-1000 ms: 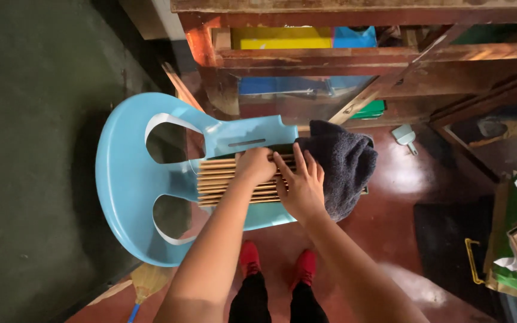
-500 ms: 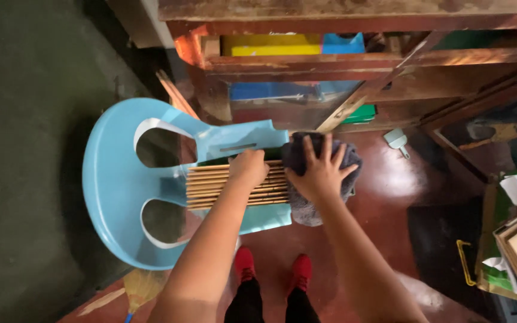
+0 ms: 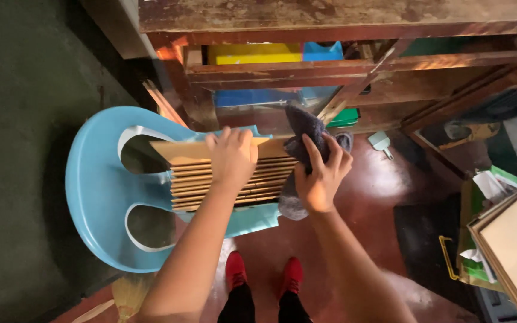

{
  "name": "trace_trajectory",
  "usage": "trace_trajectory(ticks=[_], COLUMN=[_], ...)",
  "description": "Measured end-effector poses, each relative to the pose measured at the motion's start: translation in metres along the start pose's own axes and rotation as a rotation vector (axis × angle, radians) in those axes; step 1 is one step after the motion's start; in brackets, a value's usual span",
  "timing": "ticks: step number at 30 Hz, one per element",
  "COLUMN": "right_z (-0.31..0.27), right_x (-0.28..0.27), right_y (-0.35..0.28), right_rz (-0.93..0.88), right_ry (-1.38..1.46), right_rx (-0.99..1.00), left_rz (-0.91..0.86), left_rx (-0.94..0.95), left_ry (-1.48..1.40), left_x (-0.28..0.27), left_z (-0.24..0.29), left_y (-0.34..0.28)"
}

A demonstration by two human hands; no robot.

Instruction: Wiping dust off brown folders using a blue cloth.

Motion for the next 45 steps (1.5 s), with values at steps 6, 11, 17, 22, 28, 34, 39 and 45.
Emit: trace_trajectory(ticks=[6,11,17,22,28,34,39,45], right_z=[-0.043,-0.052,-0.073,-0.020,-0.009,-0.001,0.014,0.044], right_x=[-0.045,-0.066,-0.071,0.019,0.050,0.055,0.055,0.054], right_y=[0.006,0.009,0.014,-0.035,-0.046,-0.044,-0.047,-0.024], right_rz=[0.256,0.320,-0.005,-0.415,-0.734,-0.812,-0.774,-0.620], right_ry=[0.218,0.291,0.278,0.079,-0.109,-0.119,-0.114,-0.252], right_rx=[-0.063,-0.152,0.035,0.187,0.266,0.190,0.191,0.360], left_rz=[0.661,0.249,-0.465,-0.376,-0.302,-0.717,-0.673,-0.688], left_rx=[0.003,-0.275,-0.303,-0.213,-0.277,-0.308,-0.266,-0.237], left_ry=[0.172,0.158,0.069,0.031,-0.063,-0.030,0.004,0.098], left_x=[-0.094,-0.119,-0.053,0.104,0.067,0.062,0.068,0.086], left_z=[-0.004,-0.011,0.023,0.006,0.000,-0.012,-0.015,-0.021], left_y=[0.045,0.080,0.077,0.037,-0.033,-0.083,-0.079,-0.080])
Point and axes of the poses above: each hand's wrist, its own y-axis towards the middle knuckle, its own x-axis out of the palm, z = x × y, the point moved 5 cm from there along y, towards the middle knuckle, and after that the axes turned 11 degrees about y, right-handed, at the moved point
